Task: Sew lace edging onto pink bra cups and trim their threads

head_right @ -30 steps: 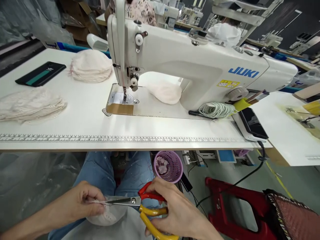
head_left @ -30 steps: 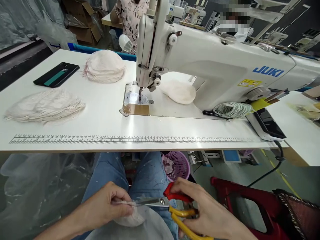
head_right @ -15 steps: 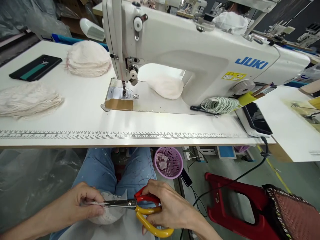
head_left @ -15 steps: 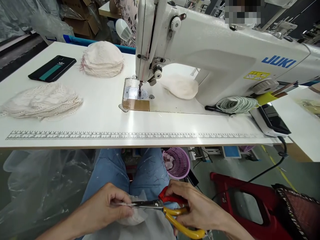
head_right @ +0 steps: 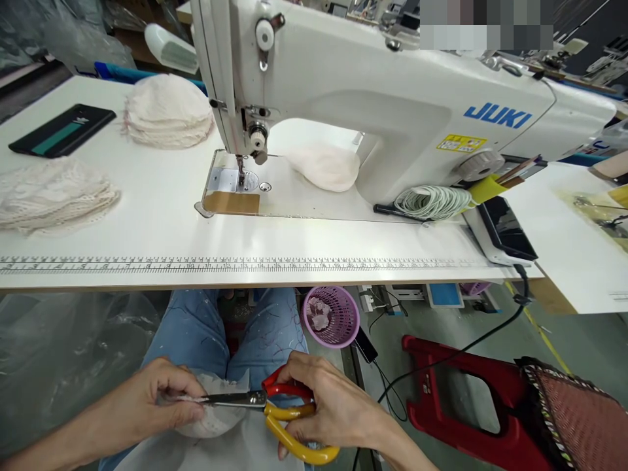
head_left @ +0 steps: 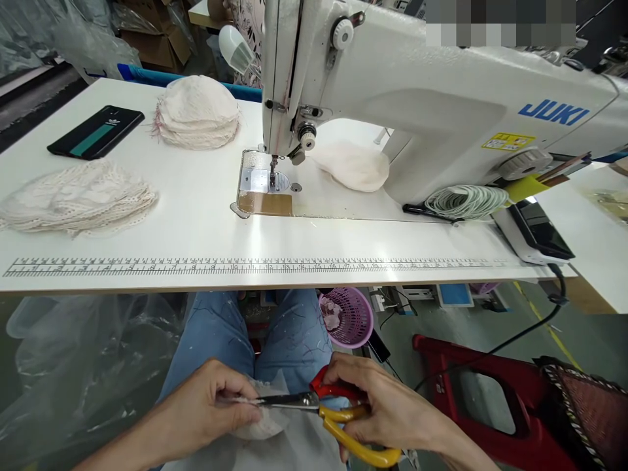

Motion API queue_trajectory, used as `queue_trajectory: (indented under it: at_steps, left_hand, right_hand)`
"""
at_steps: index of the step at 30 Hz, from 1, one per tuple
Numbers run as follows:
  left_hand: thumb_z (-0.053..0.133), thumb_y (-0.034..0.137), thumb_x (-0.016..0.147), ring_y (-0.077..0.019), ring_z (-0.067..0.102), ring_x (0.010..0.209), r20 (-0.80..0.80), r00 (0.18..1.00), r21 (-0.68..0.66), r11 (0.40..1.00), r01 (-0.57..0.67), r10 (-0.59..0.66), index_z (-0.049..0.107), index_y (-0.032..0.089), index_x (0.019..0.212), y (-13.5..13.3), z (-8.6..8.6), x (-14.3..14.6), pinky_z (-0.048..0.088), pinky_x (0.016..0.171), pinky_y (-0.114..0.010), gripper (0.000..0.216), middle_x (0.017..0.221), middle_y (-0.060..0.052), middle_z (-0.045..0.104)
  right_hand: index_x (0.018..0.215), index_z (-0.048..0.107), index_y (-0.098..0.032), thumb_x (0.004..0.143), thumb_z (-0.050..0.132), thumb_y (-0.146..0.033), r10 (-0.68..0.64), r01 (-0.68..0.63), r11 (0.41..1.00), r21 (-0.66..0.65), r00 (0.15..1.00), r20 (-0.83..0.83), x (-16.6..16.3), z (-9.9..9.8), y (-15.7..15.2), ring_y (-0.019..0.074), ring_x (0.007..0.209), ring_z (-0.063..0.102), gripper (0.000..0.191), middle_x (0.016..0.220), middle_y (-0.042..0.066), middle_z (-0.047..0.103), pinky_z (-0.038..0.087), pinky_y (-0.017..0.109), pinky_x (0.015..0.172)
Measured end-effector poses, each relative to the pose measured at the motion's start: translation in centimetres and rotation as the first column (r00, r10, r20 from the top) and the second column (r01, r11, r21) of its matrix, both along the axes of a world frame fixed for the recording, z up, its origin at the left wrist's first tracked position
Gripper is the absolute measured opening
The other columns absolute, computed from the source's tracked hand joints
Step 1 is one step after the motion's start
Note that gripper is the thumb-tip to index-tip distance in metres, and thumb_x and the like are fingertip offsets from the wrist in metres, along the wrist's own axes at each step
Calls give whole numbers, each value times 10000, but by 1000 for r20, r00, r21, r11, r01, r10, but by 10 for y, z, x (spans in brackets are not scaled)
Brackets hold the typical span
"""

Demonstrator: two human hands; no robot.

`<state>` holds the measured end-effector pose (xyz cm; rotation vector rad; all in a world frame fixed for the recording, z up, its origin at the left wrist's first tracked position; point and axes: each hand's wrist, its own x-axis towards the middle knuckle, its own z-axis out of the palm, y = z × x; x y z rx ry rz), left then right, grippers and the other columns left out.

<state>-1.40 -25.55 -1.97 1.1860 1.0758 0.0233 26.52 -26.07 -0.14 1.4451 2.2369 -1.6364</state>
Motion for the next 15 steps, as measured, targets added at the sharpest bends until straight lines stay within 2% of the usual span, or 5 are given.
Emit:
queue_trajectory:
  at_steps: [15]
  left_hand:
    - [591,325,749,-100,365,544,28,999,-26,999,-20,21,746,113,719,0,-2,2,267,503,-197,264,542,29,454]
  right_hand:
    - [1021,606,-240,593,786,-230,-13,13,1000,-18,1000,-12,-1,2,-1,179,870,559,464,997,10,600,416,245,772]
